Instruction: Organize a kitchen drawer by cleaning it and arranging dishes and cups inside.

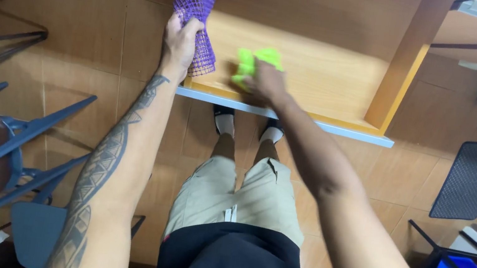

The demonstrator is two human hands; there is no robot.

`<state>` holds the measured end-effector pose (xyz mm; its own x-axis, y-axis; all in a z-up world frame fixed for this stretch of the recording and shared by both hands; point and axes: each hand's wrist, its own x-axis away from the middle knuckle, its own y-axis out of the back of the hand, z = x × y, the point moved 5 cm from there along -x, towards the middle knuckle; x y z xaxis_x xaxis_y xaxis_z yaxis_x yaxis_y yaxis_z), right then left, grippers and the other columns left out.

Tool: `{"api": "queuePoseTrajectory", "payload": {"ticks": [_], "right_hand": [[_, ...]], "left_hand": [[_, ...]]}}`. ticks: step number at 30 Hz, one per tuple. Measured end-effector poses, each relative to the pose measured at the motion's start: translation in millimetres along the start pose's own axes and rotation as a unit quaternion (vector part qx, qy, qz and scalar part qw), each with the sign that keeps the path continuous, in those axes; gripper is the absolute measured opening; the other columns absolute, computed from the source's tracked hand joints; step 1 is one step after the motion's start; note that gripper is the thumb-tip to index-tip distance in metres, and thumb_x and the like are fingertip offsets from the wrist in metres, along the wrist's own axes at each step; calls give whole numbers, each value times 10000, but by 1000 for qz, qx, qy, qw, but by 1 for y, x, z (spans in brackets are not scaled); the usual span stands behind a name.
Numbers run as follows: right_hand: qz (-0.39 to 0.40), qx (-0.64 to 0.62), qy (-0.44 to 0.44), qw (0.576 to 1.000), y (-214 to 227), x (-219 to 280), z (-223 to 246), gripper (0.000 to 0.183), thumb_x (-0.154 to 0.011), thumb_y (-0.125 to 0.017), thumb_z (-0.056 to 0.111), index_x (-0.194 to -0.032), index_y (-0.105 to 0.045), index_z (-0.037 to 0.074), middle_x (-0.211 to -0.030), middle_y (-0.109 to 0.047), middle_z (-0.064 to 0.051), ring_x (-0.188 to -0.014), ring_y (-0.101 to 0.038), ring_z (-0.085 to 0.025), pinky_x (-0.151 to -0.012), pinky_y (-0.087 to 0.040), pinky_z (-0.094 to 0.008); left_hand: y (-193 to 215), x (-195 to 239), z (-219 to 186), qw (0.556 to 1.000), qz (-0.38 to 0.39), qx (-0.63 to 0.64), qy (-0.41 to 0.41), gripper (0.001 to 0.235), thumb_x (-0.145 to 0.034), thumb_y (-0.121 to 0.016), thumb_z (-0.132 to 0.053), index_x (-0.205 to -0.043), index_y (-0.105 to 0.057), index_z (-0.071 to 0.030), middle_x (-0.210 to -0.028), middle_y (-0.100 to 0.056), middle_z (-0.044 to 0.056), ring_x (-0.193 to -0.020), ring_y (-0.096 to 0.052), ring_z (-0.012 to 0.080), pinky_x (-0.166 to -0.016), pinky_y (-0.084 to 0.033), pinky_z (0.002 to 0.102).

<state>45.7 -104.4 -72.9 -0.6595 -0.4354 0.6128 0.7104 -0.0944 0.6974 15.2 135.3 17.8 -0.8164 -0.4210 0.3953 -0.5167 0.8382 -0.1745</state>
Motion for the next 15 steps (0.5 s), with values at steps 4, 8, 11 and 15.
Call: {"api": "queuePoseTrajectory", "payload": {"ticks": [4,8,11,15], "right_hand": [[128,84,69,986,-24,-12,121,561,-961,-534,602,-1364,-649,228,-1578,-390,-202,-1478,-313,-492,-1162,-207,-732],[171,102,80,977,-32,-25,123,501,-977,-510,513,-1286,-729,186,-1553,-489,-157,-1495,-382,-448,-1187,-249,-746],[155,127,94,975,-31,-28,100,632,-864,-642,523,-1386,-575,174,-1573,-319,-200,-1434,-261,-517,-1076,-192,-784],[164,-5,53,985,-27,-17,54,630,-922,-601,474,-1483,-488,211,-1486,-529,-181,-1405,-454,-413,-1169,-288,-646]], "left_hand": [[6,10,-6,999,-9,-31,-32,148,-876,-637,-86,-1015,-649,-36,-918,-639,-13,-820,-583,90,-740,-506,252],[12,24,-9,1000,21,14,10,229,-842,-609,-81,-1066,-644,-51,-953,-677,-3,-823,-625,108,-750,-537,255],[-6,23,-11,999,31,24,3,222,-868,-616,-50,-1086,-640,-16,-984,-670,35,-865,-636,147,-792,-541,287],[-16,31,-8,998,20,51,36,231,-847,-586,-31,-1068,-652,-32,-999,-696,38,-911,-669,153,-853,-565,291]]}}
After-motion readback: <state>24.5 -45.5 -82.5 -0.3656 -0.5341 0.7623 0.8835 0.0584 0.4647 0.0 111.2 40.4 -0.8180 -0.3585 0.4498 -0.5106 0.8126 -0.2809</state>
